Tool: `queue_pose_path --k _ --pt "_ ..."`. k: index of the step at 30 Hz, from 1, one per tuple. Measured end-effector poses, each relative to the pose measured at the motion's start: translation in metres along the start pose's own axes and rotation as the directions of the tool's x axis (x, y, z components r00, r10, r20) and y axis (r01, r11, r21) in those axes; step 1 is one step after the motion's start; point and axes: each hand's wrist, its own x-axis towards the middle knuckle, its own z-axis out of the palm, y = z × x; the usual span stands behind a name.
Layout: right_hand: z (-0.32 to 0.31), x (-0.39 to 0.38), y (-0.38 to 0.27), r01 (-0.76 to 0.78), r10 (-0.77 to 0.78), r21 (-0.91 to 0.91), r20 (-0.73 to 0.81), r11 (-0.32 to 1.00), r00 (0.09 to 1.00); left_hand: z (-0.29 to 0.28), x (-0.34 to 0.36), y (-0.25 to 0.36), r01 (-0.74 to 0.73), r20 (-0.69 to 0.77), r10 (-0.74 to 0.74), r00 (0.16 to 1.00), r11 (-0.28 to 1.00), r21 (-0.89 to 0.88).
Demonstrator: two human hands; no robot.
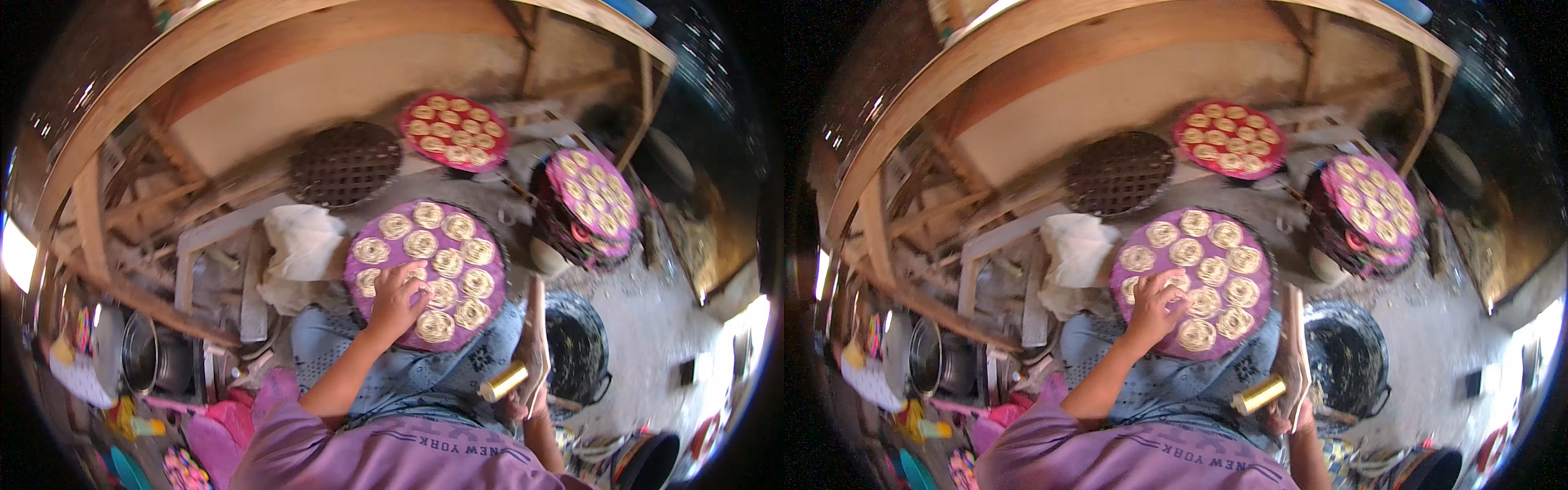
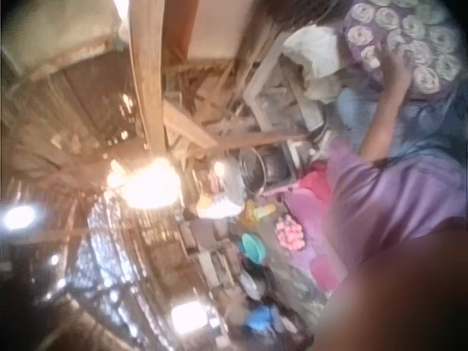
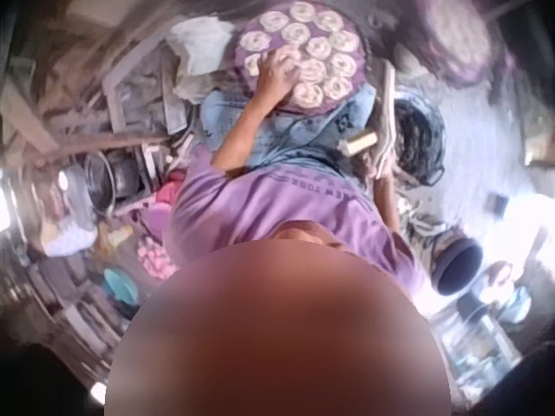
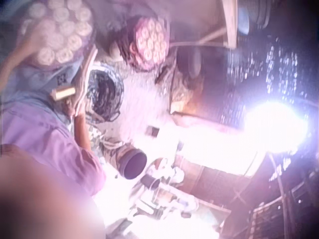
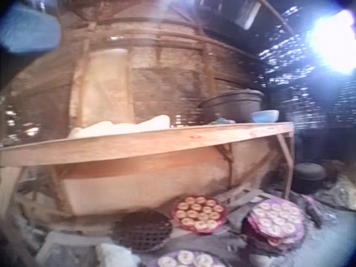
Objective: The person scoops dough from a large pot and loads it into a manual extruder. They then press the extruder to form spiral-shaped dough snacks onto a pink circular tray. The person repeats this process, filling the tray with multiple snacks.
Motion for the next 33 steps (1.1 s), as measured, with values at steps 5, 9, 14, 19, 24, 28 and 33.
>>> queue_pose_path --k 5,9,14,19,24,28,33 --pt "0.003 0.043 -0.013 -0.123 0.117 -0.013 0.421 0.992 0.899 -0.075 -0.048 -0.079 0.246 -0.295 -0.245 0.923 0.969 -0.034" --pt "0.022 0.08 -0.056 -0.217 0.198 -0.084 0.789 0.973 0.581 -0.161 -0.173 -0.145 0.771 -0.368 -0.81 0.457 0.567 -0.29" --pt "0.059 0.118 -0.099 -0.237 0.183 -0.12 0.948 0.964 0.262 -0.188 -0.383 -0.169 0.779 -0.71 -0.439 0.55 0.576 0.247" --pt "0.102 0.136 -0.119 -0.102 0.038 -0.012 0.964 0.995 0.265 -0.122 -0.578 -0.121 0.988 -0.409 -0.901 -0.143 -0.151 -0.013" --pt "0.134 0.141 -0.117 0.013 0.02 -0.027 0.919 1.0 0.394 -0.029 -0.65 -0.101 0.787 -0.038 -0.817 -0.575 -0.54 -0.299" --pt "0.148 0.135 -0.104 0.118 -0.039 -0.025 0.858 0.993 0.513 0.014 -0.625 -0.1 -0.194 0.586 -0.641 -0.495 -0.576 -0.794" --pt "0.155 0.129 -0.098 0.18 -0.049 -0.058 0.84 0.982 0.541 0.009 -0.6 -0.128 0.096 0.198 -0.768 -0.609 -0.32 -0.943"
